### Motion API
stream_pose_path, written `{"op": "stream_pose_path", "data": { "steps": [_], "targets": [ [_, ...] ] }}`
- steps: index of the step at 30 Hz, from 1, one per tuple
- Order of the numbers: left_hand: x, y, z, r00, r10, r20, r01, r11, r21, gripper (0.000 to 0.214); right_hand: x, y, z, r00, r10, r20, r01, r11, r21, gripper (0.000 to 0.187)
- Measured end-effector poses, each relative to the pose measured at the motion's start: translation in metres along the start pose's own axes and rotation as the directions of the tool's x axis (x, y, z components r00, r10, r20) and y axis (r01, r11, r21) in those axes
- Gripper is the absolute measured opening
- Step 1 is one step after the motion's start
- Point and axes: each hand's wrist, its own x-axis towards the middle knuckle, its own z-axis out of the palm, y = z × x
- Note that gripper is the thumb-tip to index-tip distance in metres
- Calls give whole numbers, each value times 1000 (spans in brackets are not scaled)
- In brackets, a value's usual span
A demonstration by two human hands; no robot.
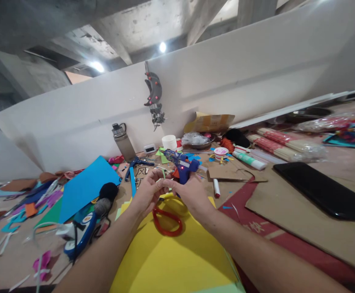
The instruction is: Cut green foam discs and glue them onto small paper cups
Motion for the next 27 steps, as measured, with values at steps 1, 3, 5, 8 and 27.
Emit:
{"op": "stream_pose_path", "data": {
  "steps": [1,3,5,8,27],
  "targets": [
    [0,0,0,1000,17,0,-17,999,40,36,1,1,0,1000,0,-10,1,1000,6,51],
    [0,-1,0,1000,23,16,-24,996,88,34,2,1,0,1000,11,-14,-12,1000,-10,48],
    [1,-1,1,999,16,43,-20,996,89,34,2,0,0,1000,23,-13,-24,999,-47,44],
    [1,0,1,998,15,67,-18,999,49,34,1,-2,-1,999,31,-21,-33,996,-86,40],
    [-1,7,2,999,-13,48,17,996,-83,26,2,0,-1,998,49,-43,-47,998,32,43]
  ]
}}
